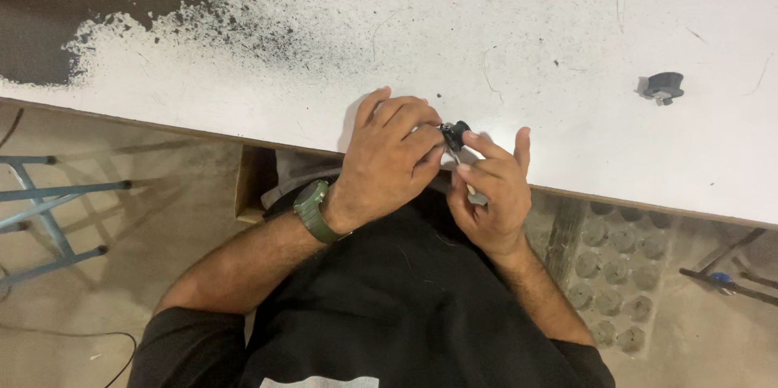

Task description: The person sits at a white workbench assembling small black plastic components. They pick up a black housing, insert a small metal insert into it by hand, press the parts together, and set the finished assembly aside, repeating the process one piece at a time.

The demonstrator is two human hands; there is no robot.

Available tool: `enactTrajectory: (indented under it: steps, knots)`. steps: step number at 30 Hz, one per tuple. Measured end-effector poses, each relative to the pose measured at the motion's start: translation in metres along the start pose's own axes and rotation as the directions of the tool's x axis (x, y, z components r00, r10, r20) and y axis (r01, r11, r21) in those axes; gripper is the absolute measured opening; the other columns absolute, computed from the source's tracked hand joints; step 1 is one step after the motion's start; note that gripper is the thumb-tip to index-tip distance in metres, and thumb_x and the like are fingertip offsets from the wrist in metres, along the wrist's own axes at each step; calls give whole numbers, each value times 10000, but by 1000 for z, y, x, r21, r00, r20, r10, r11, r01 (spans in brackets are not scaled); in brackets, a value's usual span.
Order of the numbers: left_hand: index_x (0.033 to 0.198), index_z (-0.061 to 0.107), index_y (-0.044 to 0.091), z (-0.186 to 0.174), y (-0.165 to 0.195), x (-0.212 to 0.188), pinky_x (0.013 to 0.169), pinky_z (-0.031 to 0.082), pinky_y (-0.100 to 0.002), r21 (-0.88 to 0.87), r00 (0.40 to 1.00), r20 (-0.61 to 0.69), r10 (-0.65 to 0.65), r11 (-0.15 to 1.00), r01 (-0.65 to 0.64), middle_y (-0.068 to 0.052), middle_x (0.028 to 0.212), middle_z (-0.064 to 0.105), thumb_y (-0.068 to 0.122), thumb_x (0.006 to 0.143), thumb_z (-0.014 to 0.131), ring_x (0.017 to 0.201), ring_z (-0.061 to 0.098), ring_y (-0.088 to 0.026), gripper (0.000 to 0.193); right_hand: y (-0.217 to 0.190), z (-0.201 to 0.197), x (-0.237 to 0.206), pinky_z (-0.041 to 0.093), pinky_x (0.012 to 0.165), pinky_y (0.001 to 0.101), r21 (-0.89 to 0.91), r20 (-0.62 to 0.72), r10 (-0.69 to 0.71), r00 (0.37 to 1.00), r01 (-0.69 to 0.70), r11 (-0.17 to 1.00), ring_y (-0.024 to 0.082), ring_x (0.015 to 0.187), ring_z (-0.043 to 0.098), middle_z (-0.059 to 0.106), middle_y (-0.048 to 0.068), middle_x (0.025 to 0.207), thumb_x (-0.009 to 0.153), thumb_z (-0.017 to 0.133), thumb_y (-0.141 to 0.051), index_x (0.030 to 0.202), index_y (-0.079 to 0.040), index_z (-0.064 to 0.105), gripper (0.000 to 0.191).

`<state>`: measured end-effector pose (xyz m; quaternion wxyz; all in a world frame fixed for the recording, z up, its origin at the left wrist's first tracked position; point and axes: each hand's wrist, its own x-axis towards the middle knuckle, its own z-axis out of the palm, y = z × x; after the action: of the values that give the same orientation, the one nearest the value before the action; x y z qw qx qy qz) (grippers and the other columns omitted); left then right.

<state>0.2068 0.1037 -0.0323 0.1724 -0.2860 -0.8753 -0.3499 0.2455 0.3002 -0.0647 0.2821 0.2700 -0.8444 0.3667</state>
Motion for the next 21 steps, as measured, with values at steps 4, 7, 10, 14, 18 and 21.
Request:
enactTrajectory:
  steps: [4, 7, 10, 14, 18, 21]
  knots:
    - [981, 688, 95, 2, -1, -1, 1208, 303, -533, -2, 1000, 23, 10, 1000, -10, -35, 1076, 641, 127, 900, 724, 1152, 593, -219, 95, 0, 1, 0, 194, 1320, 583, -19, 16, 34, 999, -34, 999, 274, 1190, 701, 625, 57, 961, 850, 740, 151, 1117, -84, 578, 391]
    - [993, 685, 89, 3, -2, -3, 1218, 302, -536, -30, 1000, 28, 14, 999, -14, -35, 1059, 642, 119, 908, 718, 1126, 601, -219, 97, -2, 2, 3, 209, 1320, 567, -48, 21, 53, 998, -52, 997, 257, 1177, 703, 642, 57, 961, 848, 743, 154, 1113, -89, 586, 392]
    - [1010, 683, 79, 3, -4, -5, 1235, 298, -541, -56, 999, 32, 12, 998, -10, -38, 1064, 643, 109, 909, 713, 1135, 602, -224, 110, -5, 0, 7, 231, 1314, 558, -61, 35, 70, 997, -68, 996, 267, 1180, 701, 676, 77, 1011, 847, 745, 155, 1124, -83, 602, 393]
    - [1015, 676, 73, 1, -4, -4, 1252, 288, -551, -80, 998, 55, 11, 997, -6, -41, 1071, 647, 97, 905, 706, 1151, 607, -226, 116, -7, -4, 12, 246, 1307, 555, -74, 87, 66, 994, -60, 995, 273, 1203, 693, 697, 88, 1086, 853, 741, 156, 1130, -79, 604, 388]
    - [1060, 671, 50, -1, -3, -2, 1225, 275, -563, -87, 999, 38, -5, 996, 8, -46, 1035, 652, 123, 895, 731, 1114, 606, -235, 190, -5, -10, 17, 235, 1327, 575, 40, 60, 72, 996, -74, 996, 265, 1212, 695, 675, 72, 1093, 913, 719, 132, 1139, -72, 611, 323]
    - [1231, 655, -13, -2, -2, 0, 1207, 289, -556, -72, 1000, 4, 4, 997, -4, -30, 998, 645, 145, 917, 750, 1082, 601, -238, 364, 0, -16, 24, 162, 1353, 593, -113, -88, 79, 993, -89, 990, 263, 1182, 659, 586, 48, 1002, 898, 760, 52, 1097, -113, 711, 263]
